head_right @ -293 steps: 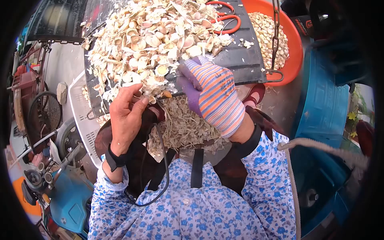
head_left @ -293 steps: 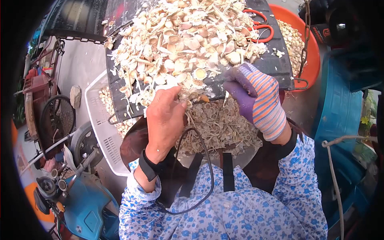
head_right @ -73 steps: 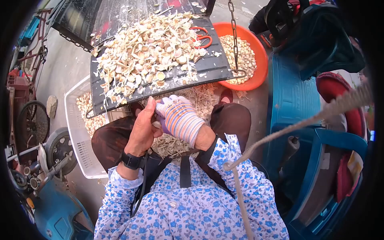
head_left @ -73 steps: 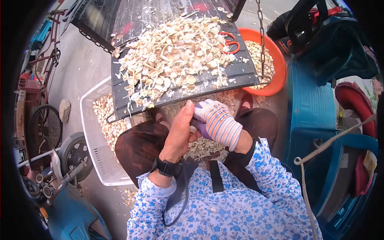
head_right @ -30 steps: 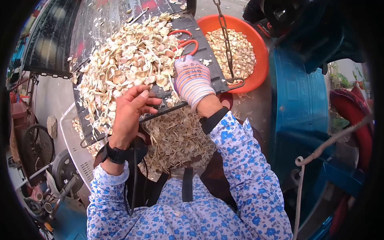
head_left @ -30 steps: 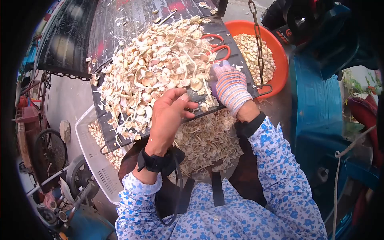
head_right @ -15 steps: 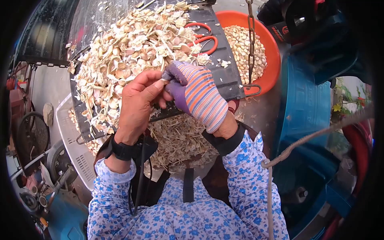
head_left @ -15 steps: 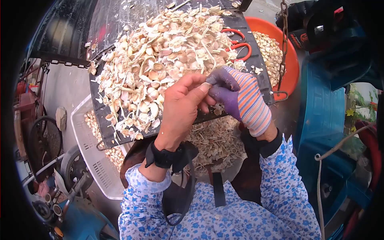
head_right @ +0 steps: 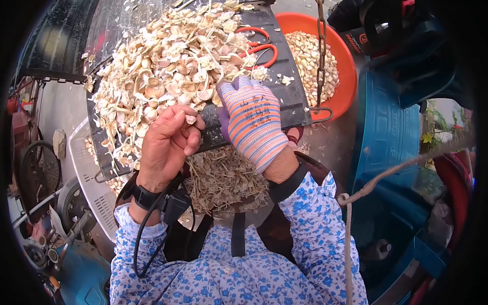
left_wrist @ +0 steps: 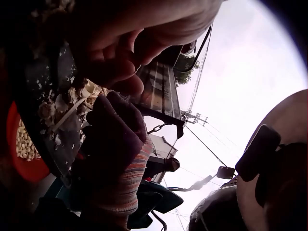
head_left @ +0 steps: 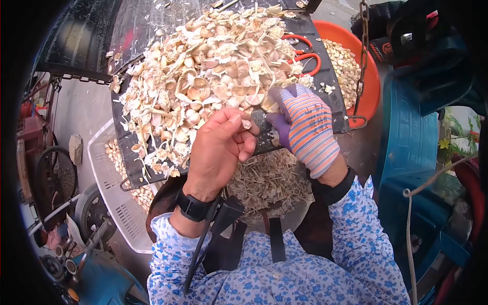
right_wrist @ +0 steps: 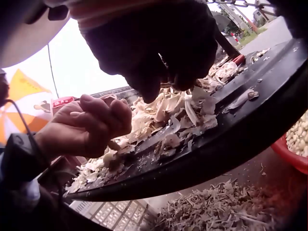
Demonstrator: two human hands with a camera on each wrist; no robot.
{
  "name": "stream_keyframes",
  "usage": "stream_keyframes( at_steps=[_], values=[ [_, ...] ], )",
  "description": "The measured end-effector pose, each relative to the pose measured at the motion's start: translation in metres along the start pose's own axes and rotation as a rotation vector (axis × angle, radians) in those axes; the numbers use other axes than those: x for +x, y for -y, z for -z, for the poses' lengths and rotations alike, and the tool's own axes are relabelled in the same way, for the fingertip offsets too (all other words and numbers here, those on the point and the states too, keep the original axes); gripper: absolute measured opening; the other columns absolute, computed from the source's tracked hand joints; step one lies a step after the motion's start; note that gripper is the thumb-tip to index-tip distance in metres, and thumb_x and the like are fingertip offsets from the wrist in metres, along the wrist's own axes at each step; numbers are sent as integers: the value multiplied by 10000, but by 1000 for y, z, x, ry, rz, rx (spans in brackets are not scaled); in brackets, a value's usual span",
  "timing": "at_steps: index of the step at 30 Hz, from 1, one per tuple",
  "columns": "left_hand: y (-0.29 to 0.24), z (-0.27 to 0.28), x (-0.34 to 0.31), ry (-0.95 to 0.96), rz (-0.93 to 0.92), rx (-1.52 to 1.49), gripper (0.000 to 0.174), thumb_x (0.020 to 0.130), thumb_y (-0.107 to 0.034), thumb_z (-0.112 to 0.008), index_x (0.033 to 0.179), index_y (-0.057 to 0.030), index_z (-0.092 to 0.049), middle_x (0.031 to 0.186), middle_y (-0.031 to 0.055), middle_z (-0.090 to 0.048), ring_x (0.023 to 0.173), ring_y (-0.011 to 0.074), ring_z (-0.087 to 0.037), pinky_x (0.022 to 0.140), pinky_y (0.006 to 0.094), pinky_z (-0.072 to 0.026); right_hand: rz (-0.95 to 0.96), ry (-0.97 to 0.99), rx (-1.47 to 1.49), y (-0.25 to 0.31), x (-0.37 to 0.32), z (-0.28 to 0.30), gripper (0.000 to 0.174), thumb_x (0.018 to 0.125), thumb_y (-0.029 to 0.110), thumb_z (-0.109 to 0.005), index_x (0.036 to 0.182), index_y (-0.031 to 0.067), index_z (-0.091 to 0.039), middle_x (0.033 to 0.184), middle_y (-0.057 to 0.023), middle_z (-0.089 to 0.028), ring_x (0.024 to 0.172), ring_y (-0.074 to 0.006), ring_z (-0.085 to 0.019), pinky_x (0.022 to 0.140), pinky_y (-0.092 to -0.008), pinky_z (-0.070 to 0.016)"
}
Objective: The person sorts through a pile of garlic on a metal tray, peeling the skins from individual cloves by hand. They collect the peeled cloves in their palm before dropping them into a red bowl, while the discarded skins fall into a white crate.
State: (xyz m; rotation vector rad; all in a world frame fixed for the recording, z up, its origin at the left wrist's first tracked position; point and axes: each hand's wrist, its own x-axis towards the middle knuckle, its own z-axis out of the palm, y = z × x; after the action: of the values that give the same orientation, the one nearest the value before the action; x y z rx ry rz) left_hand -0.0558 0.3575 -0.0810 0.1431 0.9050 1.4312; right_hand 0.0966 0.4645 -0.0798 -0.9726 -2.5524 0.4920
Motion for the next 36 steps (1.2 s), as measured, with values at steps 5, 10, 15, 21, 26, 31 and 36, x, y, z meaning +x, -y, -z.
stream_keyframes(
  at_steps=[5, 10, 15, 21, 26, 31, 36],
  values=[
    [-4, 4, 0, -10, 4, 26, 159, 975, -154, -446, 1005, -24, -534, 802, 118, -619, 583, 150, -584, 469, 238, -425, 1, 11, -149, 7, 9, -6, 287, 703, 186, -698, 949, 66, -611, 883, -147, -578, 837, -333, -587, 721, -427, -472],
    [-9, 3, -4, 11, 3, -1, 183, 980, -148, -433, 1065, -11, -521, 828, 124, -620, 602, 141, -590, 473, 232, -432, -7, 60, -130, 13, 12, -6, 273, 694, 179, -695, 927, 65, -608, 875, -151, -572, 838, -335, -588, 716, -434, -472],
    [-12, 5, -9, 17, -54, 83, 173, 964, -105, -448, 1087, -6, -519, 864, 122, -619, 633, 145, -597, 489, 232, -440, 31, 88, -182, 9, 12, -17, 268, 704, 186, -680, 931, 65, -607, 859, -148, -578, 846, -324, -598, 712, -440, -475],
    [-19, 10, -31, -55, -109, 100, 124, 950, -118, -479, 983, -13, -537, 855, 115, -621, 638, 146, -599, 498, 239, -447, -47, 12, 166, 14, 11, -13, 284, 686, 213, -710, 894, 40, -622, 838, -149, -572, 798, -323, -595, 685, -429, -468],
    [-24, -4, -23, -84, -54, 170, 168, 956, -202, -513, 966, -37, -545, 811, 108, -626, 588, 132, -574, 475, 218, -411, 61, -80, 591, 25, 7, 2, 291, 681, 17, -711, 964, 8, -641, 816, -95, -585, 749, -210, -592, 649, -304, -470],
    [-25, -8, -5, -42, -78, 170, 152, 913, -158, -583, 993, -32, -557, 742, 40, -611, 557, 110, -574, 458, 202, -408, 62, -31, 750, 28, 12, 4, 292, 713, -7, -682, 1000, 13, -632, 962, -69, -597, 793, -159, -593, 658, -273, -469],
    [-25, -10, -8, -119, -194, 179, 164, 857, -38, -588, 1014, -16, -550, 778, 50, -628, 581, 111, -583, 489, 204, -425, -21, -34, 941, 33, 18, 3, 239, 778, 65, -654, 1000, -17, -618, 888, -111, -598, 783, -203, -594, 672, -306, -481]
  ],
)
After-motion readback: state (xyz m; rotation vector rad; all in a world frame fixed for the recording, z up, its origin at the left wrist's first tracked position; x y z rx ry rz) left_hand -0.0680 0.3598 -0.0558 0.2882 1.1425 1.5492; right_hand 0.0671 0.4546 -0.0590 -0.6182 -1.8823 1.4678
